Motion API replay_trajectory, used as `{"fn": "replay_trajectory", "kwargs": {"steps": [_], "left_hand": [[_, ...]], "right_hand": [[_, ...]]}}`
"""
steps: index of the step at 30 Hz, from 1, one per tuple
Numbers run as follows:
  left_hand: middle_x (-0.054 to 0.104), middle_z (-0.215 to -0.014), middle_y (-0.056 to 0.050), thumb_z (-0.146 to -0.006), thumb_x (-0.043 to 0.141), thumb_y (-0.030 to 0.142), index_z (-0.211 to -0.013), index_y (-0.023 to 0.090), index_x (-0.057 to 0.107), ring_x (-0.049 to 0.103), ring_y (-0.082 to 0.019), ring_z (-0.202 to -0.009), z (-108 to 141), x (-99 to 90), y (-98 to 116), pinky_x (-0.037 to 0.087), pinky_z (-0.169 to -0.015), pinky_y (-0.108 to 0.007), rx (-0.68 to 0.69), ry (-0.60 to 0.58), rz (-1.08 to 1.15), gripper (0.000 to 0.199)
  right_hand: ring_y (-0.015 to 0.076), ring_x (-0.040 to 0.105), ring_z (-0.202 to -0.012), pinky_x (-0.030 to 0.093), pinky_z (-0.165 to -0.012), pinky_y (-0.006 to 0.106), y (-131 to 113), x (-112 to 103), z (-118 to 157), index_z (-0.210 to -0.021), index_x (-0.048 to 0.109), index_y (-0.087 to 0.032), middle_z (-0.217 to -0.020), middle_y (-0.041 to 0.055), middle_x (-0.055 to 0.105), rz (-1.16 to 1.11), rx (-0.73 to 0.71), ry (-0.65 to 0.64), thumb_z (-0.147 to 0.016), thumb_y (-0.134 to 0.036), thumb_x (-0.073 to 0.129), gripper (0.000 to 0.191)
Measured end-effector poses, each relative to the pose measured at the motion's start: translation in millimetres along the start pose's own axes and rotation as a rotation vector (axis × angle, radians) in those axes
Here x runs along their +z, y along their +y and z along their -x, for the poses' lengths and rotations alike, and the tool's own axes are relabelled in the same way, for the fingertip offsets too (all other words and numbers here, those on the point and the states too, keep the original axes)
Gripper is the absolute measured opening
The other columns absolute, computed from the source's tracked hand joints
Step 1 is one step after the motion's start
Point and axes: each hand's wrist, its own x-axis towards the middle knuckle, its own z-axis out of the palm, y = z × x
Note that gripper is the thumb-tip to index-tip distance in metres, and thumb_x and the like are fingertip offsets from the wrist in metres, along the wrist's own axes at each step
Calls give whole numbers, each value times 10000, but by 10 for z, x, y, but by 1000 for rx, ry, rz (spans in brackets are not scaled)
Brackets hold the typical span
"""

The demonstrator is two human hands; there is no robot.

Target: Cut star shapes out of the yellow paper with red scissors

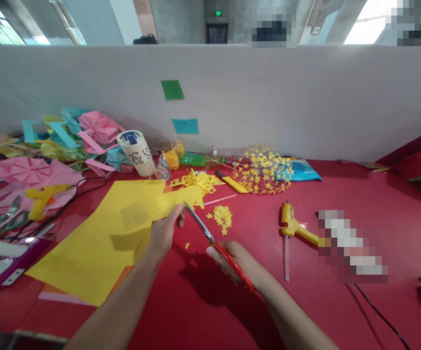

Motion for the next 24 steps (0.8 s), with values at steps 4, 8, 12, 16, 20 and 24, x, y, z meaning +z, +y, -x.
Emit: {"fn": "replay_trajectory", "kwargs": {"steps": [4, 8, 12, 16, 20, 24], "left_hand": [[537, -504, 28, -828, 594, 465, -533, 208, 567, 525, -130, -548, -4, 7, -14, 426, -641, -259, 3, 0, 26, 393], [548, -513, 21, -822, 590, 447, -544, 196, 579, 518, -128, -523, -16, 2, -30, 431, -607, -264, 18, 12, 76, 374], [547, -512, 16, -823, 578, 417, -537, 188, 568, 503, -117, -494, -28, -18, -28, 429, -577, -262, 33, 24, 106, 367], [548, -539, 21, -825, 597, 430, -569, 186, 567, 503, -107, -508, 10, 11, 9, 437, -593, -249, 37, 11, 88, 355], [492, -524, 35, -873, 524, 487, -580, 198, 523, 486, -110, -527, 103, 90, 28, 434, -639, -252, 44, -9, 52, 411], [486, -552, 31, -918, 411, 541, -603, 209, 492, 499, -122, -562, 179, 144, -11, 427, -709, -276, 74, -5, -101, 465]], "right_hand": [[55, 280, -342, 270, -305, 177, -20, -3, 2, -627, 368, -225, -467, -97, 326, 4, -8, -6, -875, -624, 527, 495], [54, 283, -343, 258, -307, 177, -61, -17, 13, -632, 373, -226, -464, -99, 330, 2, -20, -6, -856, -664, 524, 515], [50, 276, -342, 254, -300, 175, -106, -34, 40, -627, 375, -225, -464, -100, 326, -9, -34, -12, -813, -721, 530, 553], [49, 295, -360, 279, -303, 164, -75, -9, 32, -646, 403, -214, -491, -93, 352, -39, -63, -3, -796, -763, 501, 577], [52, 320, -337, 300, -303, 164, -16, 72, -18, -658, 421, -211, -469, -99, 353, -84, -92, -10, -797, -790, 453, 596], [53, 339, -321, 292, -308, 166, -22, 145, -30, -678, 432, -210, -461, -97, 380, -118, -123, -14, -796, -802, 436, 604]]}}
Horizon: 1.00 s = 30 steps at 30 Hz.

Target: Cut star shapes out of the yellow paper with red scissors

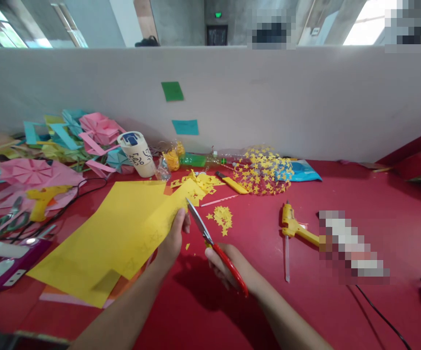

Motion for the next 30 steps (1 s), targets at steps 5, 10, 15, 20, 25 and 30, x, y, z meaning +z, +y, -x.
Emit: {"fn": "replay_trajectory", "kwargs": {"steps": [5, 10, 15, 20, 25, 30], "left_hand": [[510, -572, 22, -912, 367, 590, -606, 216, 493, 520, -134, -584, 32, 41, -35, 431, -720, -291, 21, 16, -67, 500], [548, -588, 11, -878, 405, 629, -633, 211, 531, 546, -141, -591, 46, 58, -47, 443, -689, -290, -45, 40, -27, 500], [521, -577, 15, -908, 404, 569, -600, 210, 508, 527, -134, -598, 27, 31, -55, 430, -725, -283, -3, 24, -32, 485], [472, -516, 26, -918, 431, 486, -560, 208, 495, 471, -120, -514, -22, -17, 54, 421, -634, -268, -21, -63, 80, 458], [458, -481, 28, -905, 470, 434, -526, 203, 497, 461, -113, -488, -47, -47, 144, 419, -601, -254, -11, -110, 123, 444], [464, -496, 31, -899, 477, 448, -538, 201, 491, 450, -104, -475, -49, -18, 119, 406, -557, -243, -17, -91, 161, 438]], "right_hand": [[54, 364, -323, 310, -324, 170, -15, 45, 20, -690, 448, -201, -478, -86, 405, -1, -43, -4, -822, -790, 415, 605], [56, 355, -327, 296, -326, 168, -11, 78, 26, -705, 435, -205, -466, -95, 385, 9, -58, 9, -833, -786, 399, 595], [54, 369, -345, 294, -339, 171, -33, 25, 44, -652, 390, -212, -470, -87, 389, 53, -52, 19, -813, -780, 454, 594], [48, 353, -359, 273, -345, 169, -28, -92, 51, -628, 382, -208, -479, -84, 375, 87, -42, 23, -800, -778, 483, 604], [45, 321, -356, 261, -327, 163, 9, -114, 37, -654, 400, -206, -488, -90, 363, 84, -19, 26, -824, -769, 454, 591], [47, 310, -354, 272, -314, 160, -4, -66, 35, -648, 389, -212, -486, -93, 347, 57, 3, 35, -826, -784, 418, 600]]}}
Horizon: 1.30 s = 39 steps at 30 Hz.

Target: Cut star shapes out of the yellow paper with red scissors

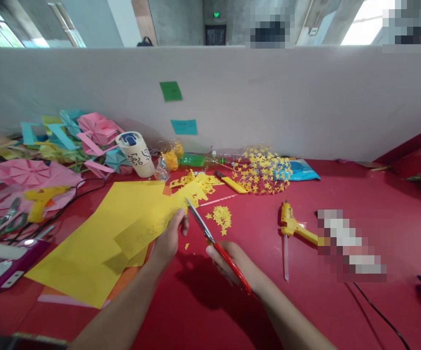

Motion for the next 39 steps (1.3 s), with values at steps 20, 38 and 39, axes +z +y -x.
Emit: {"fn": "replay_trajectory", "kwargs": {"steps": [20, 38, 39], "left_hand": [[553, -614, -12, -892, 427, 588, -607, 219, 527, 552, -156, -620, 155, 130, -95, 457, -698, -294, -10, 140, -172, 477], [557, -635, -12, -883, 432, 608, -613, 219, 531, 552, -161, -642, 154, 137, -88, 475, -697, -293, -3, 130, -92, 484], [572, -642, -15, -876, 435, 619, -612, 217, 537, 562, -161, -648, 149, 133, -96, 480, -704, -292, -16, 138, -92, 492]], "right_hand": [[69, 388, -354, 307, -356, 189, -76, 267, 40, -663, 398, -216, -468, -85, 391, -61, -70, 15, -845, -780, 380, 593], [56, 347, -310, 294, -295, 173, -18, 297, 10, -659, 415, -216, -450, -91, 385, -75, 18, 90, -830, -777, 409, 587], [57, 346, -309, 291, -294, 175, -17, 292, 8, -662, 413, -217, -451, -91, 383, -72, 18, 89, -825, -782, 410, 587]]}}
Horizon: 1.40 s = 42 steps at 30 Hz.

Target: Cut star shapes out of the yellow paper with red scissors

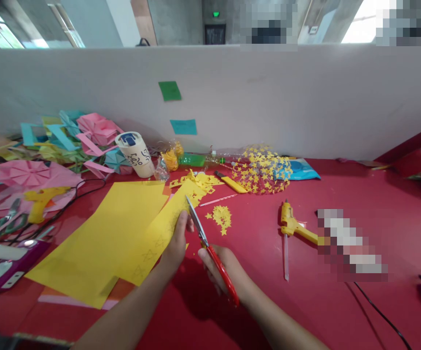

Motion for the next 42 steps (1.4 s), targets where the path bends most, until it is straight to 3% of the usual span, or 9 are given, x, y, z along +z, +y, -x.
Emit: {"fn": "replay_trajectory", "kwargs": {"steps": [5, 10, 16, 24, 42], "left_hand": [[637, -655, -27, -866, 478, 588, -591, 210, 566, 607, -164, -658, -53, -22, -30, 497, -724, -298, -64, 34, 23, 476], [614, -582, -5, -869, 544, 472, -663, 177, 631, 580, -148, -593, -174, -63, -63, 473, -650, -277, 20, 108, 129, 370], [573, -568, 15, -867, 535, 369, -657, 182, 541, 528, -119, -540, -333, -117, -93, 419, -571, -250, 113, 124, 238, 281], [555, -562, 31, -860, 553, 361, -651, 194, 512, 538, -109, -540, -381, -236, 0, 437, -578, -234, 134, 19, 128, 270], [520, -555, 40, -855, 536, 367, -638, 212, 485, 507, -108, -509, -438, -314, 27, 407, -518, -222, 128, -62, 36, 272]], "right_hand": [[62, 351, -313, 292, -306, 180, 15, -67, -17, -658, 400, -223, -447, -92, 381, 40, -3, 3, -865, -713, 433, 532], [67, 374, -317, 295, -308, 174, 9, -162, -32, -636, 365, -229, -443, -92, 379, 109, 7, -1, -881, -659, 468, 506], [61, 364, -327, 285, -312, 179, -46, -199, -39, -613, 356, -224, -464, -83, 374, 165, 18, -58, -852, -685, 499, 538], [58, 358, -355, 305, -328, 174, -63, -233, -12, -646, 380, -215, -494, -80, 378, 157, 25, -128, -831, -785, 400, 599], [65, 373, -394, 285, -359, 175, -69, -277, -11, -666, 418, -203, -517, -65, 404, 242, 10, -128, -863, -733, 428, 566]]}}
